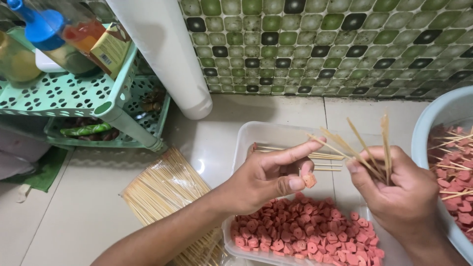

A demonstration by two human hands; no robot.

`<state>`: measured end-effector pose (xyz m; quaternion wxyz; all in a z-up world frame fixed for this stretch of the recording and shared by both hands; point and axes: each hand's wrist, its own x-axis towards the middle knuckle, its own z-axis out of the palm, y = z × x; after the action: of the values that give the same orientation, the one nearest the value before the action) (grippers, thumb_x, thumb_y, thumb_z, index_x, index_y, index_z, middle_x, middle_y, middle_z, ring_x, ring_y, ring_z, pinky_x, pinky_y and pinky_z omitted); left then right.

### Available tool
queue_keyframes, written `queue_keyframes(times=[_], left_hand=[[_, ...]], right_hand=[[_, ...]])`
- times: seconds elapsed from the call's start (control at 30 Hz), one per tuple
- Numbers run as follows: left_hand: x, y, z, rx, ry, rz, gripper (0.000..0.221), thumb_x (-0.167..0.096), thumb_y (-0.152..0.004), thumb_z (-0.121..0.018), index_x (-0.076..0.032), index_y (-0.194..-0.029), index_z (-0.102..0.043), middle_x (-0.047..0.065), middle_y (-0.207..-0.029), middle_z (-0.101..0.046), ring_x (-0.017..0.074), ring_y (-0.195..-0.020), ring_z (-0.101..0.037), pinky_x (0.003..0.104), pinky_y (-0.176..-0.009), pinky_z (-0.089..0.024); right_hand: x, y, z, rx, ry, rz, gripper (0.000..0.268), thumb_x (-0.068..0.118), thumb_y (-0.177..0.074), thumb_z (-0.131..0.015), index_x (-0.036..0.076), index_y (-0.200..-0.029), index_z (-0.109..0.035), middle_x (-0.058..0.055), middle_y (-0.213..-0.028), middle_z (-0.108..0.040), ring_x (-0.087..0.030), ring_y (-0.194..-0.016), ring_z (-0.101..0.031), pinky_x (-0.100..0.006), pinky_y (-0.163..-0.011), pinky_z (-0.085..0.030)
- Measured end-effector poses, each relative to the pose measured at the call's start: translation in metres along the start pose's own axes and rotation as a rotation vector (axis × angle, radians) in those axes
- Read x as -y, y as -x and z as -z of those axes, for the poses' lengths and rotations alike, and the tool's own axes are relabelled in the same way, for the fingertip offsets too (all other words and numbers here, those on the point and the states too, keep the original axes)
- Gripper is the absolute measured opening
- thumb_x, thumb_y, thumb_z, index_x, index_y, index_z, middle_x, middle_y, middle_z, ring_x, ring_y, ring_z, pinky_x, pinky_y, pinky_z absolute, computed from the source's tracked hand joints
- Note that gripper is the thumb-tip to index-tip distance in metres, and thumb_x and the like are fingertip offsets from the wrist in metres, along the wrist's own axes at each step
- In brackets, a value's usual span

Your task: Skewering small diced pieces of pink food onto wooden skewers for snack preparation.

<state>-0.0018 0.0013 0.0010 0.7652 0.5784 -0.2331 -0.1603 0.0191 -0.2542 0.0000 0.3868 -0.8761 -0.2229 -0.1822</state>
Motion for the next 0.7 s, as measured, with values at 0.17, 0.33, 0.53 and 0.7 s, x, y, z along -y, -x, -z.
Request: queue_keyframes(times=[0.17, 0.33, 0.53, 0.7], left_hand=[[0.003, 0.0, 0.0, -0.015, -0.013, 0.006, 0.063, -0.022, -0.1, -0.065, -0.014, -0.159, -0.045, 0.001, -0.103, -0.067, 0.01, -0.082, -0.061, 0.022, -0.071, -0.054], [-0.003, 0.0, -0.001, -0.016, -0.016, -0.035, 0.066, -0.016, -0.101, -0.062, -0.008, -0.162, -0.037, 0.003, -0.109, -0.062, 0.0113, -0.1, -0.06, 0.027, -0.091, -0.05], [0.0, 0.0, 0.001, 0.035, 0.026, -0.046, 0.071, -0.019, -0.103, -0.06, -0.006, -0.167, -0.031, 0.001, -0.108, -0.066, 0.0086, -0.089, -0.059, 0.022, -0.074, -0.049], [0.004, 0.002, 0.002, 0.087, 0.156, -0.031, 0.067, -0.018, -0.104, -0.061, -0.003, -0.164, -0.035, 0.0, -0.107, -0.063, 0.0073, -0.092, -0.056, 0.022, -0.077, -0.045]], right_hand=[[-0.004, 0.002, -0.003, -0.081, -0.044, -0.093, 0.016, -0.002, -0.093, -0.072, -0.009, -0.103, -0.061, -0.01, -0.07, -0.061, -0.014, -0.049, -0.051, -0.026, -0.042, -0.039], [-0.009, 0.007, -0.002, -0.083, -0.079, -0.071, 0.018, -0.001, -0.09, -0.073, -0.007, -0.102, -0.062, -0.007, -0.065, -0.06, -0.012, -0.045, -0.047, -0.025, -0.042, -0.035], [-0.01, 0.005, -0.002, 0.016, -0.088, -0.02, 0.019, 0.011, -0.085, -0.073, -0.001, -0.096, -0.065, 0.0, -0.051, -0.052, -0.01, -0.038, -0.038, -0.028, -0.039, -0.026], [-0.004, 0.004, -0.002, -0.006, -0.083, -0.037, 0.021, 0.001, -0.081, -0.078, -0.004, -0.099, -0.068, -0.003, -0.054, -0.059, -0.01, -0.041, -0.042, -0.026, -0.041, -0.029]])
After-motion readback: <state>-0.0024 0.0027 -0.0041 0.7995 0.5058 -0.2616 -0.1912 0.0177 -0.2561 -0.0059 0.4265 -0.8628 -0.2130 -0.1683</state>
